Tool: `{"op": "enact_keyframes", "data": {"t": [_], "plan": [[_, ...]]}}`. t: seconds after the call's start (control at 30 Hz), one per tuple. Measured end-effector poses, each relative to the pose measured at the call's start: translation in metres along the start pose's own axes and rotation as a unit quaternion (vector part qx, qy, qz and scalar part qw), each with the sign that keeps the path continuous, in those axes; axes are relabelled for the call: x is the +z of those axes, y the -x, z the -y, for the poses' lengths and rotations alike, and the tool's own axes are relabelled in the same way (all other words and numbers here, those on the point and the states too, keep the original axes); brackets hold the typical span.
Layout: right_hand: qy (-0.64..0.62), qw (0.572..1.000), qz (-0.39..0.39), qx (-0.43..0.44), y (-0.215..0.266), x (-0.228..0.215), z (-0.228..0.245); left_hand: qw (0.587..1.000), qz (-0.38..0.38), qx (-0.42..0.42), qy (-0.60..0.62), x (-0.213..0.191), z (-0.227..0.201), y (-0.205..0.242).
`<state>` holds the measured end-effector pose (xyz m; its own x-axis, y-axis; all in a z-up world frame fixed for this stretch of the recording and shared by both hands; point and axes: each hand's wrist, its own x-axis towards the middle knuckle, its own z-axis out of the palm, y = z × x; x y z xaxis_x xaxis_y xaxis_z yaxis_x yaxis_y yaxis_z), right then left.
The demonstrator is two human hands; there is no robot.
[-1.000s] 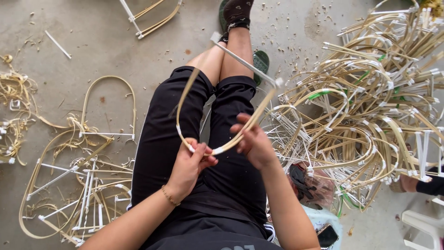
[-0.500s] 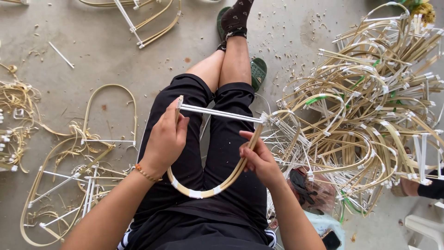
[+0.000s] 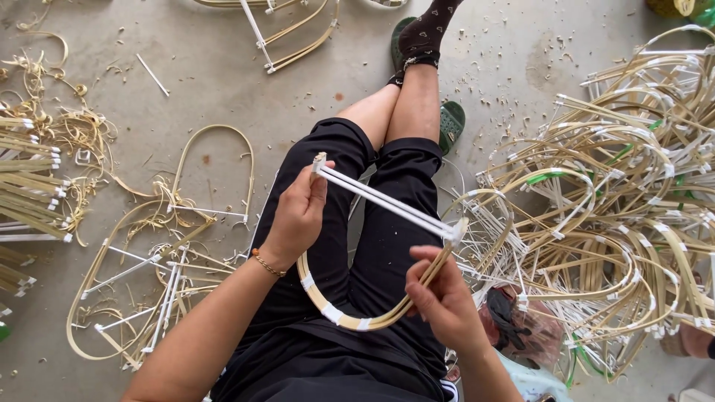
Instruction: Assembling and securing curved bamboo strips into frames using plastic ties and a cutter.
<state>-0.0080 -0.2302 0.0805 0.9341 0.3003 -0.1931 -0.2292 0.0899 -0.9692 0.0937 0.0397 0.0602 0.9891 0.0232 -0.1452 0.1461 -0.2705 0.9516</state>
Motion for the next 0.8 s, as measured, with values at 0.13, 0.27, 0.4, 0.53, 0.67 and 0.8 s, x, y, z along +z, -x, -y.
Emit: {"op": "enact_keyframes", "data": {"t": [0.13, 0.27, 0.4, 0.53, 0.67, 0.8], "plan": [[0.054, 0.997, -0.054, -0.025, -0.022, -0.022, -0.022, 0.984, 0.053, 0.151, 0.076, -0.020, -0.042, 0.019], [0.010, 0.997, -0.066, -0.031, -0.026, -0.041, -0.043, 0.977, 0.140, 0.147, 0.070, -0.028, -0.083, 0.043], [-0.004, 0.999, -0.053, -0.011, -0.025, -0.038, -0.043, 0.975, 0.153, 0.158, 0.019, -0.027, -0.083, 0.050], [0.053, 0.996, -0.050, -0.052, -0.036, -0.056, -0.034, 0.976, 0.126, 0.173, 0.035, -0.018, -0.080, 0.039], [-0.163, 0.972, -0.154, -0.076, -0.060, -0.042, 0.014, 0.975, 0.138, 0.078, 0.158, -0.005, -0.043, 0.024], [-0.190, 0.955, -0.188, -0.133, -0.082, -0.058, 0.012, 0.943, 0.197, 0.003, 0.269, 0.008, -0.011, 0.007]]}}
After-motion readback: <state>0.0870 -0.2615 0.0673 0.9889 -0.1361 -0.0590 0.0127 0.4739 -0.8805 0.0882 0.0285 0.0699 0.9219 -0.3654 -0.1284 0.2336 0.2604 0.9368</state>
